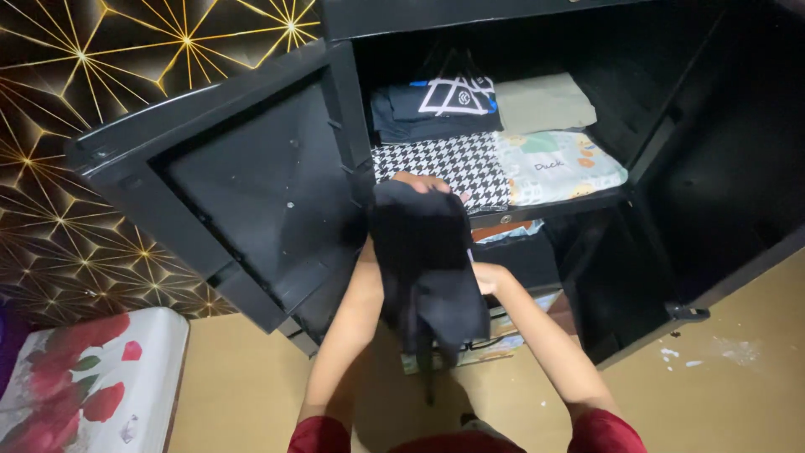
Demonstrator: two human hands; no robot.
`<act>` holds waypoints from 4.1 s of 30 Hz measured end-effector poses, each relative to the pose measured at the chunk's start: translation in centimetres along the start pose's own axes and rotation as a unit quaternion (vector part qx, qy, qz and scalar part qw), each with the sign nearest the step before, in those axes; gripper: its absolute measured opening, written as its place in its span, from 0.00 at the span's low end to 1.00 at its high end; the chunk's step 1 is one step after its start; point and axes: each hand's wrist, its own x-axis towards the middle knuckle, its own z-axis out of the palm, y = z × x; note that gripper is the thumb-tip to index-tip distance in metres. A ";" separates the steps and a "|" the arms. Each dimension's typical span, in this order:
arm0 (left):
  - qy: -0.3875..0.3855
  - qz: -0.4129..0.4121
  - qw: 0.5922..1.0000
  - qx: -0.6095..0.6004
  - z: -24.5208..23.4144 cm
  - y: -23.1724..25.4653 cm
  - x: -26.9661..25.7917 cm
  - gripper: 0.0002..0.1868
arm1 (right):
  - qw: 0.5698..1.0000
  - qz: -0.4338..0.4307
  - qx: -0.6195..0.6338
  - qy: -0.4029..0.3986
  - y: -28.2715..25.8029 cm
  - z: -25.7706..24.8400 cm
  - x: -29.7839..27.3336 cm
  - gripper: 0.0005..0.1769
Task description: Organize folded clothes and children's items into a closet.
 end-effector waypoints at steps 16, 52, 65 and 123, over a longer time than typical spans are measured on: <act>-0.059 -0.236 0.888 0.390 2.5 4.8 -3.9 0.28 | 0.865 -0.464 -0.015 0.191 -17.7 9.1 -14.4 0.27; 0.195 -0.067 0.685 0.698 3.4 -2.9 4.3 0.22 | 0.677 -0.233 -0.656 0.237 -26.7 11.4 -24.4 0.16; 0.173 -0.125 0.617 0.757 6.4 -5.4 6.3 0.09 | 0.755 -0.174 -0.604 0.187 -27.2 2.7 -30.1 0.21; -0.006 -0.035 0.649 0.760 12.8 -1.9 7.5 0.23 | 0.832 -0.406 -0.354 0.130 -28.0 13.2 -22.7 0.14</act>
